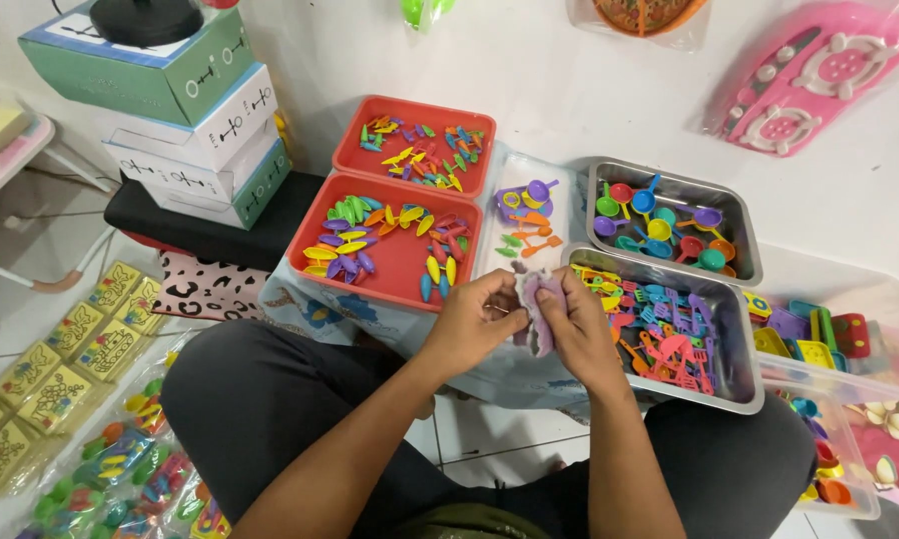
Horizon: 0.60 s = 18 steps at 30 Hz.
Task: The person sits on the floor and wipes various small plastic toys, including a purple toy, a yellow toy, and orange forks, using a purple cloth. The person then places the cleaned items into a clear plastic bag.
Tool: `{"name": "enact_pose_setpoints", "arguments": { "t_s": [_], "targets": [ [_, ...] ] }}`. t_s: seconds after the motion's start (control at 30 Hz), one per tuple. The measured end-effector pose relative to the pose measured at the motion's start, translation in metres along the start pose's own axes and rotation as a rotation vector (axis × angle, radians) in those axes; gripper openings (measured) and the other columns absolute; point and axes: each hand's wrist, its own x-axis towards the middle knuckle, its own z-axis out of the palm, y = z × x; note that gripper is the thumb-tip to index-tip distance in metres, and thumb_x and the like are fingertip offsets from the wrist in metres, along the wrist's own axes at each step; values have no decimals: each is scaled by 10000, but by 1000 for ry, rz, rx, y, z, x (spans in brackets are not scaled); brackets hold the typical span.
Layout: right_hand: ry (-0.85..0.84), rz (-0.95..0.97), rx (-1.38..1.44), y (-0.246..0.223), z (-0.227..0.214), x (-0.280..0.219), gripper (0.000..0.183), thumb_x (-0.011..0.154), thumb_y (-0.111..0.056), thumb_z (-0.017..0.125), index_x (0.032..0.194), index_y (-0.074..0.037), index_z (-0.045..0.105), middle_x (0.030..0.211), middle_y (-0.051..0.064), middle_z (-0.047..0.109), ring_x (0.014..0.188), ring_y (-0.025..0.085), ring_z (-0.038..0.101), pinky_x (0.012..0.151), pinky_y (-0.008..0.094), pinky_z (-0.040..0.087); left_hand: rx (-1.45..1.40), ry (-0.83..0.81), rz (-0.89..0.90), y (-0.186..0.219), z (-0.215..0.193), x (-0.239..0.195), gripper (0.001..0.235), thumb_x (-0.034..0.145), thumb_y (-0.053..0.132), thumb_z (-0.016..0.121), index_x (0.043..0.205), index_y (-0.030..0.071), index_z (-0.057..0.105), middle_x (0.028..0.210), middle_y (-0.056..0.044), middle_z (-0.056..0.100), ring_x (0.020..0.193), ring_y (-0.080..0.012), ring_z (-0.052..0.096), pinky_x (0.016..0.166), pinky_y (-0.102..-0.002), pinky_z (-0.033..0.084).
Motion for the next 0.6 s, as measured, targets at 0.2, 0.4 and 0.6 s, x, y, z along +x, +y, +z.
{"name": "enact_pose_setpoints", "arguments": {
  "t_s": [0.2,0.4,0.6],
  "targets": [
    [68,-23,26,8,0,0,357,1038,-155,609,688,-89,588,517,20,492,595,78,464,563,256,399,8,-33,-62,5,5,0,221,880,140,797,999,-4,677,846,-134,692,798,-136,676,702,-274,610],
    [39,18,188,13,1,2,68,913,-16,754,935,13,697,693,41,616,742,108,530,697,277,475,-111,21,-128,11,1,2,529,823,39,802,1294,-40,574,916,-127,569,813,-175,695,731,-301,624],
    [145,53,323,51,-12,-1,116,831,-7,813,903,48,741,903,150,730,865,164,658,795,342,562,-127,30,-50,16,1,4,348,842,47,777,1181,30,701,937,-121,668,869,-183,732,757,-305,621]
  ]
}}
